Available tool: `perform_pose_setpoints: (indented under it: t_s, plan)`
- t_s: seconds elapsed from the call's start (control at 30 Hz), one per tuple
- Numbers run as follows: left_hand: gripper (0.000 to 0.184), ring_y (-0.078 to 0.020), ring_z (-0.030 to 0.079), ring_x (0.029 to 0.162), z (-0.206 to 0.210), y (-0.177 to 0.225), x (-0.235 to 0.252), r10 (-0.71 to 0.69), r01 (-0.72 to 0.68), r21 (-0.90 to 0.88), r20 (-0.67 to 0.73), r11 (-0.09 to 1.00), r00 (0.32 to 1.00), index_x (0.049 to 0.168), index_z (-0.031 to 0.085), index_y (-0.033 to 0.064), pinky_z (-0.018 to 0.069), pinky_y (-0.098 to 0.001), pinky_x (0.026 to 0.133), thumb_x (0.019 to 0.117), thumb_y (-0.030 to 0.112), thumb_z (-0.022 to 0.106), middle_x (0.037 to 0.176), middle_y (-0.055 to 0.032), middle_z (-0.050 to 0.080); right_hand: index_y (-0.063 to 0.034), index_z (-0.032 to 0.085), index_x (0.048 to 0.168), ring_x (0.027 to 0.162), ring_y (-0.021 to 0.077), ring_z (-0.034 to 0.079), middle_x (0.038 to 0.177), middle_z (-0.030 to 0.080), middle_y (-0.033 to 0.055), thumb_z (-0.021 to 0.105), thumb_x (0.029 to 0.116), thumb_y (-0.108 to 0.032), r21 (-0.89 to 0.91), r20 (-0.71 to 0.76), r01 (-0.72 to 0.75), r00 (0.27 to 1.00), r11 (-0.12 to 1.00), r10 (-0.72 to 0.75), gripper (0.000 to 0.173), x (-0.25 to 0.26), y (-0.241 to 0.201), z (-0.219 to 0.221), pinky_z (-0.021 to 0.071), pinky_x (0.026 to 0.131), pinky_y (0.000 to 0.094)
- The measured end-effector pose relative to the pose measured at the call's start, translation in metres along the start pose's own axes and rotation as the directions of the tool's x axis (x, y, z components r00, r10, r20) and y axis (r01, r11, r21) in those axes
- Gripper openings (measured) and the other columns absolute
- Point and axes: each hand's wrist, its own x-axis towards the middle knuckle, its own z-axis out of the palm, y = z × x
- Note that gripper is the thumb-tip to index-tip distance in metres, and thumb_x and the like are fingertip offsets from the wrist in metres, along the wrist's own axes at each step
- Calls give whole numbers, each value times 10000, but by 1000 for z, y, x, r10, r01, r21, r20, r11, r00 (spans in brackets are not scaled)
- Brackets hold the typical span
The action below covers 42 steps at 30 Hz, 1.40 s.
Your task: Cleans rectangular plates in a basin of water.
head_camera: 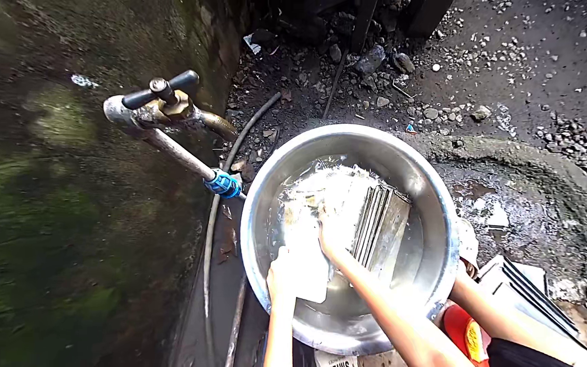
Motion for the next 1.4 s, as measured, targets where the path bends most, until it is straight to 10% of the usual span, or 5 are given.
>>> perform_pose_setpoints:
  t_s: [0.2,0.33,0.7,0.87,1.4]
  plan:
    - [403,-402,664,1148,4,7,-4,-19,15,125,27,992,999,1477,488,100,514,-557,960,1107,158,340,1186,-233,693,2,503,1488,1501,296,387,1601,427,145,402,1037,-7,69,199,397,894,915,-402,462,-27,-12,10,306,1235,441]
    - [409,-407,672,1132,12,5,-4,-34,34,89,-7,995,999,1477,500,122,518,-565,949,1116,181,317,1176,-225,701,-67,389,1573,1547,264,291,1675,306,80,295,1051,2,-149,419,328,875,933,-241,535,37,-18,-8,241,1251,448]
    - [523,-415,608,1235,22,9,14,8,-4,-55,78,998,997,1422,522,-13,460,-583,1031,1109,381,381,1283,-270,641,3,420,1538,1528,296,333,1622,380,178,357,1055,-9,-29,254,239,941,971,-224,488,-9,23,-13,252,1257,405]
    - [492,-453,626,1192,46,10,10,51,-50,-268,-2,962,999,1547,369,34,467,-588,1032,1097,219,441,1278,-295,635,20,464,1507,1523,318,341,1601,410,190,397,1034,4,68,174,266,946,961,-274,478,-37,14,2,251,1261,429]
    - [507,-395,675,1125,-14,-1,-7,140,-159,259,89,953,986,1545,462,256,495,-582,970,1079,455,438,1215,-192,705,-12,527,1476,1488,304,409,1576,466,131,388,1003,75,-31,205,398,900,917,-384,500,-23,19,2,305,1237,418]
